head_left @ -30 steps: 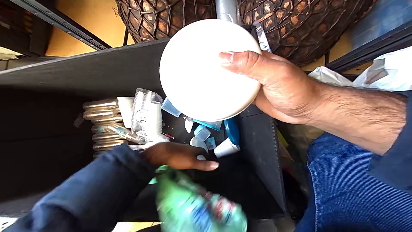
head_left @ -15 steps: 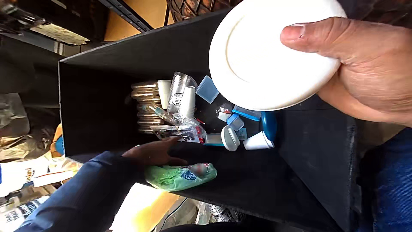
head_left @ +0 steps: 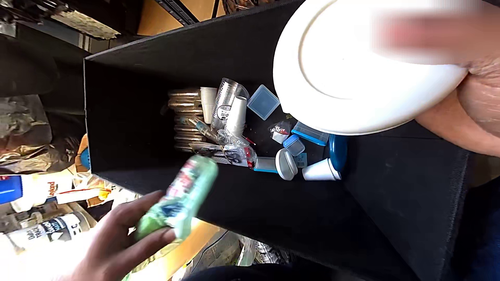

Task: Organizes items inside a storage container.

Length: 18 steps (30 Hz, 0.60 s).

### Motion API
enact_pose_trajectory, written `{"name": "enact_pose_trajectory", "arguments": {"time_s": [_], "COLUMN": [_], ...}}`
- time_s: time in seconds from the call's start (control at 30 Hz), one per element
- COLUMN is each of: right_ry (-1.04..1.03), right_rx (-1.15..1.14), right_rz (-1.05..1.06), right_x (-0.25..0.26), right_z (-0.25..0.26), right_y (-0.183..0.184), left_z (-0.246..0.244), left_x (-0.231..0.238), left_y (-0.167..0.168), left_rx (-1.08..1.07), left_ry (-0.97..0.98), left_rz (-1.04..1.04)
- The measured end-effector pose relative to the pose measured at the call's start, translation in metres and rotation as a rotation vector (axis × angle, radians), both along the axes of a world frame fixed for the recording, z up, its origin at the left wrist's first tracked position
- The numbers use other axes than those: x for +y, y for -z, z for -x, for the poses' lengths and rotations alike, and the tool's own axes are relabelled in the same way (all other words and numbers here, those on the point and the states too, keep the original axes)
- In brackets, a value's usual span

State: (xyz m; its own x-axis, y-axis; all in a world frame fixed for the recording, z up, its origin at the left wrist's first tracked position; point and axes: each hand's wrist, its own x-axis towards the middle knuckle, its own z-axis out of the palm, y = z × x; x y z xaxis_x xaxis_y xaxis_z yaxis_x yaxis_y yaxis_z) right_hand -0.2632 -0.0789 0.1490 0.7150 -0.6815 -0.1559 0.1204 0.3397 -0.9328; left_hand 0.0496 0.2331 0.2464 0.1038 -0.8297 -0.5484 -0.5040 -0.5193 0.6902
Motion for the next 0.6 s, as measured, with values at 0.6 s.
{"name": "enact_pose_trajectory", "arguments": {"time_s": [0.6], "right_ry": [0.023], "right_rx": [0.108], "right_rz": [0.055], "right_x": [0.002], "right_z": [-0.007], "right_y": [0.009], "left_z": [0.047], "left_x": [-0.096], "left_y": [0.092], "left_rx": [-0.169], "left_ry": [0.572], "left_rz": [-0.367]}}
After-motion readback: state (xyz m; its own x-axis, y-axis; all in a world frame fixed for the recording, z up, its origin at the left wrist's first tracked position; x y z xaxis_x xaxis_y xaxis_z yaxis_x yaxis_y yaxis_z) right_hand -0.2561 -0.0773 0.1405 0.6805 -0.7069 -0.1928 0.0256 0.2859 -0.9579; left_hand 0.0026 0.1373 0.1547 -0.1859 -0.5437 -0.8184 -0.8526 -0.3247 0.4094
